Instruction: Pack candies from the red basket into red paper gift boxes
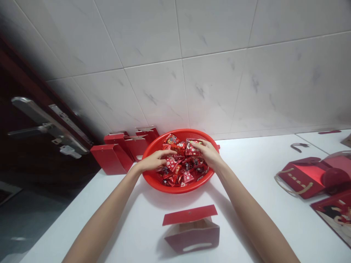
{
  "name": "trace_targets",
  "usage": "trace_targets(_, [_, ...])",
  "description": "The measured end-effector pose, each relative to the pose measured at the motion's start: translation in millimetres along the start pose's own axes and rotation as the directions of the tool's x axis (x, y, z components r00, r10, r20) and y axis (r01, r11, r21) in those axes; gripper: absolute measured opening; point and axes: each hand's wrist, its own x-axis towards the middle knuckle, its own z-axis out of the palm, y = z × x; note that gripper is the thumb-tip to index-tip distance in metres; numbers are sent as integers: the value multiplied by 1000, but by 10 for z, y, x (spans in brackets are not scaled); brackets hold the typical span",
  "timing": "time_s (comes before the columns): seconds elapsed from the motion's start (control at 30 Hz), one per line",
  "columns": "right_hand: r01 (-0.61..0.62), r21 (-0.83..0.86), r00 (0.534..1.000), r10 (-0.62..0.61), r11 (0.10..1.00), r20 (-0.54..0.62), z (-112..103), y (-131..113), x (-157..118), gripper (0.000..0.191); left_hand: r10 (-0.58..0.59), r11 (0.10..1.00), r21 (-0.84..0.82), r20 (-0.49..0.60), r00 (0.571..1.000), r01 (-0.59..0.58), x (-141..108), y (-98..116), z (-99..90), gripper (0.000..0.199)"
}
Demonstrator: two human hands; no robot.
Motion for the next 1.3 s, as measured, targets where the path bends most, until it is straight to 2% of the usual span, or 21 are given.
trace_targets(0.07, [-8,16,1000,7,1000,16,8,-17,-12,27,37,996,-81,-46,998,-40,-14,18,9,58])
trace_targets(0.2, [-15,34,999,13,999,43,11,-21,-13,25,161,977,-106,-202,966,-185,6,91,66,55])
trace_targets(0.33, [2,46,998,-4,999,55,-1,14,16,27,184,960,-136,-346,920,-243,78,162,152,56])
trace_targets(0.43, [11,46,1000,-12,999,27,-5,26,31,25,205,940,-167,-416,886,-296,133,189,192,56])
trace_targets(0.53, [-3,36,1000,3,999,3,-2,13,27,24,201,941,-153,-465,862,-301,164,186,189,59])
trace_targets(0.7, [-2,22,999,1,1000,37,3,-17,-1,26,142,953,-179,-453,880,-246,160,190,161,63])
trace_targets(0.9, [-27,23,991,23,999,135,-3,-18,-30,32,163,939,-221,-385,908,-263,145,331,191,65])
trace_targets(1.07, [-37,24,989,33,999,148,-11,-12,-24,34,189,935,-210,-381,905,-284,188,381,205,60])
trace_targets(1.2, [-30,12,992,29,999,122,-11,-11,-16,34,209,943,-154,-412,887,-294,238,359,223,52])
trace_targets(1.3, [-21,5,995,20,1000,102,-7,-23,-19,32,199,949,-147,-411,890,-280,254,360,238,51])
